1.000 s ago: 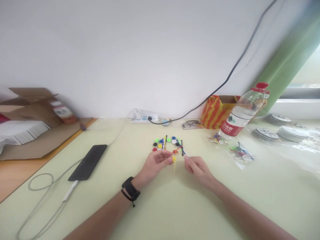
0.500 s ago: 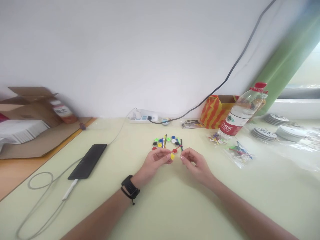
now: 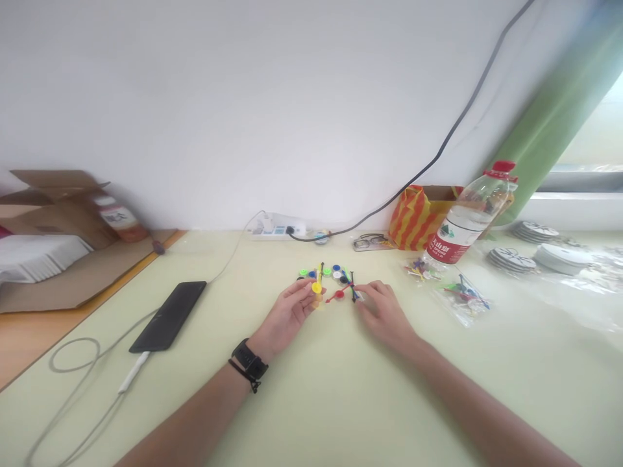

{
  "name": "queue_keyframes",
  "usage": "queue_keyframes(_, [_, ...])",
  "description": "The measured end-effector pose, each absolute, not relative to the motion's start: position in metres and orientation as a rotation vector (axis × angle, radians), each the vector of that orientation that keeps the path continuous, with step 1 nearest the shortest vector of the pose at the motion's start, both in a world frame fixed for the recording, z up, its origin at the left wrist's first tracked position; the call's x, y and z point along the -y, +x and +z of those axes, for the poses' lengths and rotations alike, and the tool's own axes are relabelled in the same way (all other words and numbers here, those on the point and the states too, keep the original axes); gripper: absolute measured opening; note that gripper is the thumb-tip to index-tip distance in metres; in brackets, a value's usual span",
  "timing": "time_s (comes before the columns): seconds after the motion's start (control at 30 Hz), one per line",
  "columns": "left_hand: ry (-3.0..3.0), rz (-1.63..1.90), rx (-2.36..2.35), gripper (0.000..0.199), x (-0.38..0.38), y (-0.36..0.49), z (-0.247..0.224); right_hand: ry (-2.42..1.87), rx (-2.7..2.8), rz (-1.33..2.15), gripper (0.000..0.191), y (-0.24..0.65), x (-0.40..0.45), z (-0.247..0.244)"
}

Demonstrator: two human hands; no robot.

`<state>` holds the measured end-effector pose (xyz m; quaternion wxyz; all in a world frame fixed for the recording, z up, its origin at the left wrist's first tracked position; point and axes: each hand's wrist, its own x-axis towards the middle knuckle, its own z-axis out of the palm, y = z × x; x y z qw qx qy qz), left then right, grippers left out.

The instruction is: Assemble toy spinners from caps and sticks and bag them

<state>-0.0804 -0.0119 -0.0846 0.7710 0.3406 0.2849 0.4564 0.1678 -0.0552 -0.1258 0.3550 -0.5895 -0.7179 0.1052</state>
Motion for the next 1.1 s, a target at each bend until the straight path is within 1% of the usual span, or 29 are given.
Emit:
queue_keyframes(0.23, [0.730,0.987,-0.638,0.014,0.012,-0.081,-0.086,-1.550,2.026,0.163,0.040,0.165,0.059,-0.133])
queue_keyframes(0.37, [0.729,0.985,-0.644,0.016,0.011,-0.081,-0.087,-1.565,2.044,0.153,0.044,0.165,0.059,-0.136])
queue_keyframes(0.77, [0.720,0.970,-0.640,0.016,0.012,-0.080,-0.087,-1.621,1.921,0.222,0.044,0.167,0.055,-0.137])
queue_keyframes(0.93, [0.726,0.967,-0.638,0.013,0.012,-0.081,-0.087,-1.596,1.779,0.195,0.045,0.168,0.052,-0.136])
queue_keyframes(1.0, [0.730,0.967,-0.633,0.014,0.011,-0.081,-0.087,-1.540,1.719,0.183,0.042,0.168,0.051,-0.132])
queue_keyframes(1.1, [0.723,0.972,-0.632,0.015,0.011,-0.081,-0.088,-1.406,1.690,0.230,0.032,0.165,0.053,-0.125])
